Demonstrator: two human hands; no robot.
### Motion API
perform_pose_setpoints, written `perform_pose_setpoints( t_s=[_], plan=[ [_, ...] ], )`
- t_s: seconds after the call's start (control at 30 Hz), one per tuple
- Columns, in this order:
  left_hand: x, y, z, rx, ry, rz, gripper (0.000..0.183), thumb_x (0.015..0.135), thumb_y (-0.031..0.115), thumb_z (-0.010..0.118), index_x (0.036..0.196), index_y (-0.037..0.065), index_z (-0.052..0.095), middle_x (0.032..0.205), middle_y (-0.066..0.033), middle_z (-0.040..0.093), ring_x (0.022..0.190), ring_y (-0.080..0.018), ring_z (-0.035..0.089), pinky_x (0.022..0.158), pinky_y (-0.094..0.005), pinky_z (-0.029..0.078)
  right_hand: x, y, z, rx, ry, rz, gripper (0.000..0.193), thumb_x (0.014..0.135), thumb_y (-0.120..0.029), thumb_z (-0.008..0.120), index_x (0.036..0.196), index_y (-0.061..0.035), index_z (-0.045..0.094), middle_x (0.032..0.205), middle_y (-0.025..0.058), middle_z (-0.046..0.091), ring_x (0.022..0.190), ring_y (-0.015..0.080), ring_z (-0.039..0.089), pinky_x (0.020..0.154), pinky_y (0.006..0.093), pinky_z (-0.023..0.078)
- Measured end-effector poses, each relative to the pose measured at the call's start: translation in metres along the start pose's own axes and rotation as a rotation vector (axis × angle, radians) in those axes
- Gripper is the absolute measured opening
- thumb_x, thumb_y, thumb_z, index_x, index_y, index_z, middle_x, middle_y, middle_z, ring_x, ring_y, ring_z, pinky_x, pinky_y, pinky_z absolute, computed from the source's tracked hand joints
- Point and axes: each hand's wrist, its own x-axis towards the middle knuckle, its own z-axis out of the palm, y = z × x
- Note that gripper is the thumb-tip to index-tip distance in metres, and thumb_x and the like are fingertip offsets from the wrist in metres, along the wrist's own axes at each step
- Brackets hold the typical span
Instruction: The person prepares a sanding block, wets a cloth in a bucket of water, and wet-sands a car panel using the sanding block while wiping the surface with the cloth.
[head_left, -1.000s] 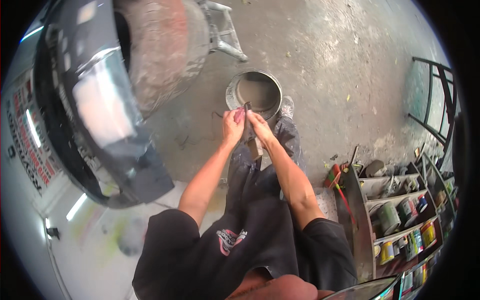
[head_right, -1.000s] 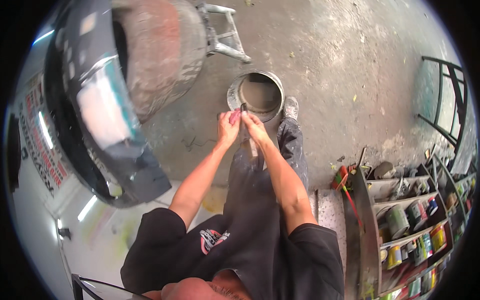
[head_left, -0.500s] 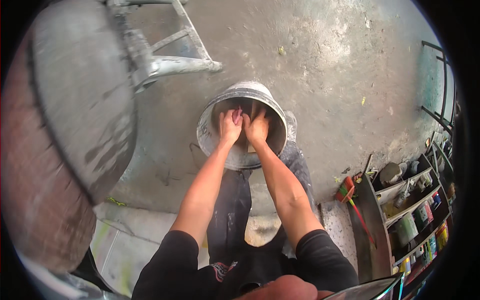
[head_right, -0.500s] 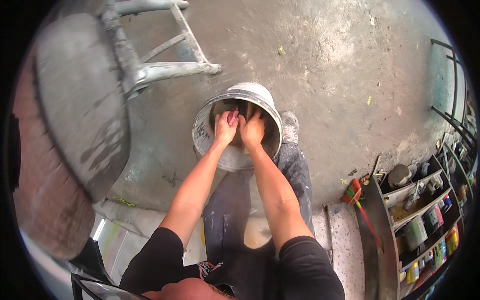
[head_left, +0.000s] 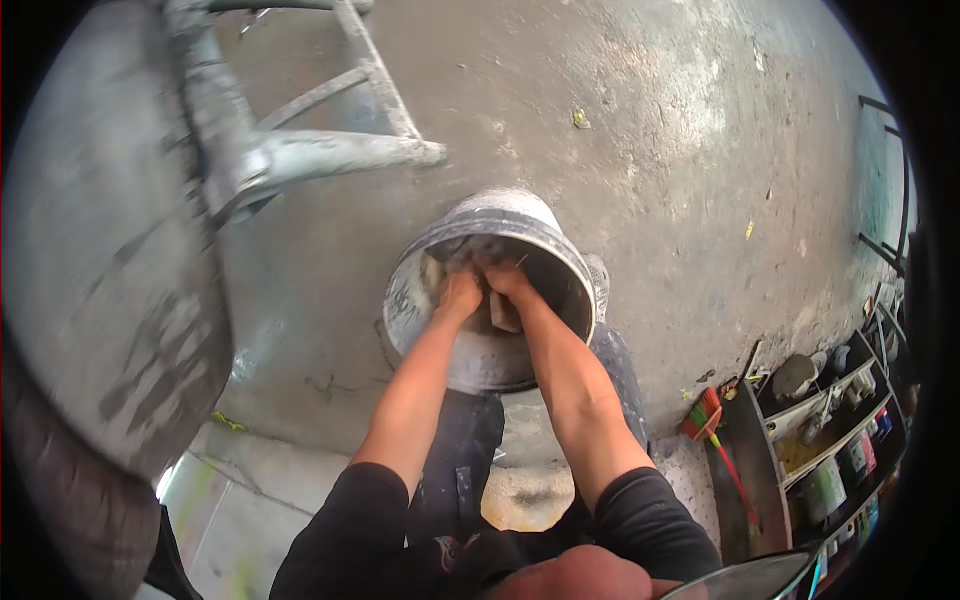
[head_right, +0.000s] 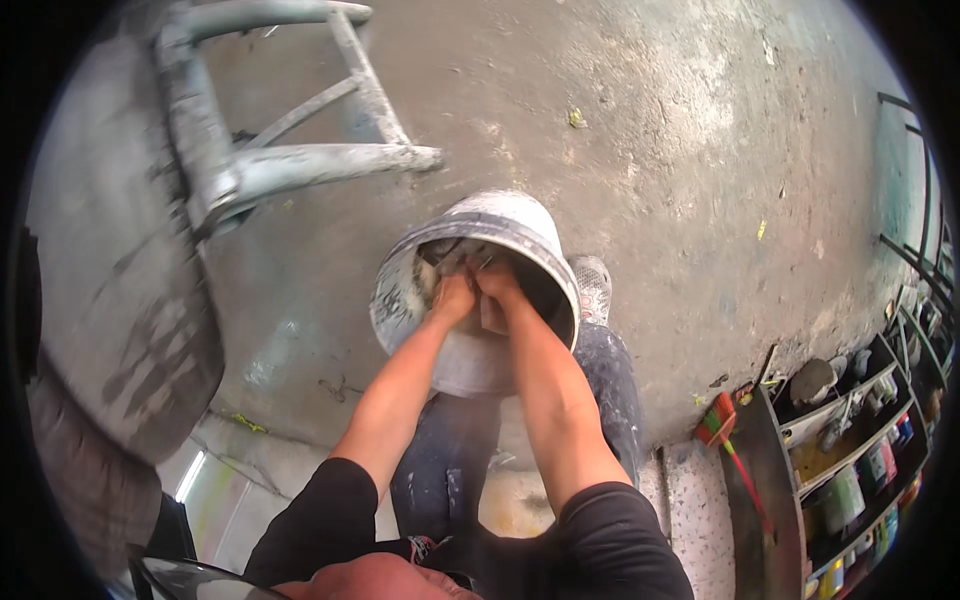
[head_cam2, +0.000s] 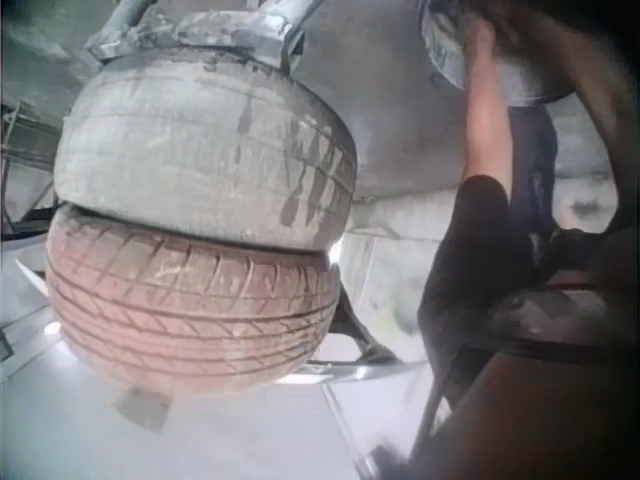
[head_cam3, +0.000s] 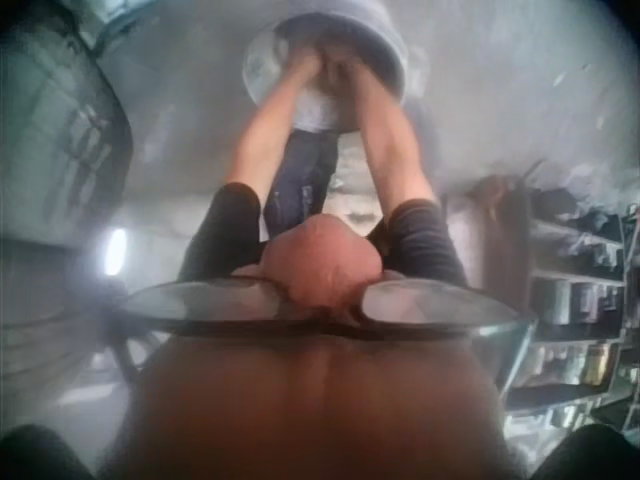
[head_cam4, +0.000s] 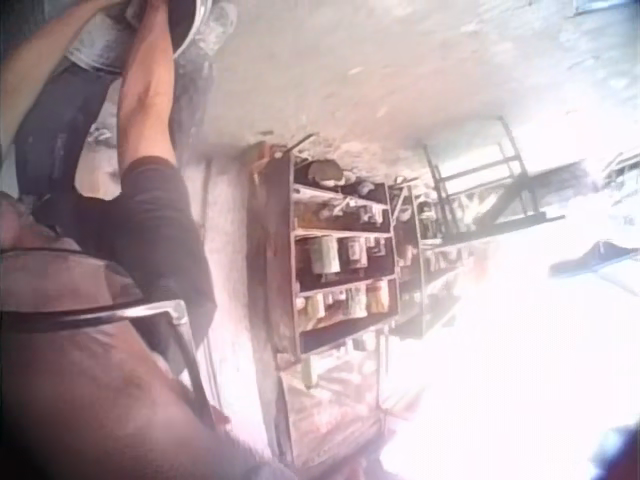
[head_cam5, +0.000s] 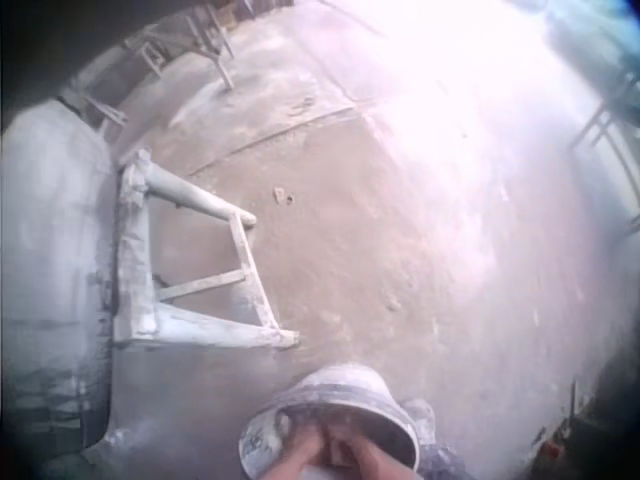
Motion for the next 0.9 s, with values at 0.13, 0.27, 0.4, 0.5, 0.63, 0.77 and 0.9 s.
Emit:
perform_pose_setpoints(
  t_s=[0.13, 0.27, 0.4, 0.5, 0.63, 0.77, 0.9],
  plan=[
    [-0.060, 0.022, -0.030, -0.833, 0.296, -0.104, 0.038, 0.104, 0.030, 0.056, 0.131, 0.006, 0.066, 0.115, -0.0151, 0.076, 0.103, -0.0327, 0.073, 0.087, -0.0423, 0.057, -0.066, 0.015, 0.033, 0.503, 0.205, -0.073, 0.079, 0.090, -0.053, 0.077, 0.141, 0.0047, 0.058, 0.138, 0.0200, 0.063, 0.125, 0.0275, 0.062, 0.106, 0.0376, 0.049],
    [-0.163, -0.028, -0.040, -1.671, 0.214, -0.070, 0.034, 0.097, 0.031, 0.061, 0.117, 0.007, 0.073, 0.109, -0.0075, 0.073, 0.096, -0.0184, 0.068, 0.088, -0.0334, 0.055, -0.224, -0.017, 0.091, 1.002, -0.083, -0.201, 0.057, 0.103, -0.044, 0.066, 0.143, -0.0043, 0.058, 0.130, 0.0087, 0.064, 0.116, 0.0198, 0.062, 0.098, 0.0375, 0.052],
    [-0.274, 0.055, -0.080, -1.984, -0.052, -0.016, 0.049, 0.101, 0.055, 0.062, 0.111, 0.007, 0.073, 0.101, -0.0058, 0.075, 0.096, -0.0196, 0.069, 0.093, -0.0360, 0.054, -0.352, -0.020, 0.050, 0.895, -0.092, -0.232, 0.050, 0.107, -0.039, 0.060, 0.143, -0.0046, 0.059, 0.134, 0.0073, 0.064, 0.118, 0.0182, 0.062, 0.100, 0.0345, 0.051],
    [-0.358, 0.105, -0.136, -2.044, 0.161, 0.060, 0.052, 0.103, 0.051, 0.061, 0.126, 0.005, 0.068, 0.114, -0.0074, 0.074, 0.107, -0.0204, 0.068, 0.097, -0.0382, 0.054, -0.408, -0.021, 0.025, 0.832, -0.186, -0.354, 0.058, 0.107, -0.049, 0.055, 0.142, -0.0043, 0.058, 0.118, 0.0105, 0.071, 0.096, 0.0213, 0.071, 0.081, 0.0346, 0.059],
    [-0.526, 0.135, -0.275, -1.952, -0.018, 0.551, 0.056, 0.109, 0.050, 0.047, 0.145, 0.009, 0.060, 0.110, -0.0050, 0.074, 0.094, -0.0151, 0.069, 0.084, -0.0328, 0.057, -0.558, -0.114, 0.010, 0.731, -0.560, -0.358, 0.066, 0.104, -0.055, 0.054, 0.141, -0.0013, 0.058, 0.120, 0.0156, 0.071, 0.099, 0.0247, 0.072, 0.084, 0.0372, 0.059],
    [-0.616, 0.078, -0.326, -1.879, 0.707, 0.544, 0.030, 0.106, 0.036, 0.061, 0.115, 0.008, 0.068, 0.084, -0.0072, 0.072, 0.052, -0.0082, 0.054, 0.040, -0.0225, 0.036, -0.617, -0.177, 0.033, 0.609, -0.612, -0.590, 0.063, 0.105, -0.050, 0.053, 0.141, 0.0016, 0.057, 0.125, 0.0164, 0.069, 0.104, 0.0236, 0.072, 0.088, 0.0355, 0.058],
    [-0.727, 0.071, -0.426, -1.302, 1.296, 0.412, 0.014, 0.098, 0.019, 0.075, 0.099, 0.010, 0.065, 0.084, -0.0058, 0.074, 0.066, -0.0068, 0.061, 0.052, -0.0204, 0.045, -0.649, -0.242, 0.084, 0.255, -0.351, -0.957, 0.058, 0.104, -0.024, 0.063, 0.154, -0.0009, 0.044, 0.130, 0.0133, 0.063, 0.115, 0.0185, 0.059, 0.102, 0.0320, 0.046]
  ],
)
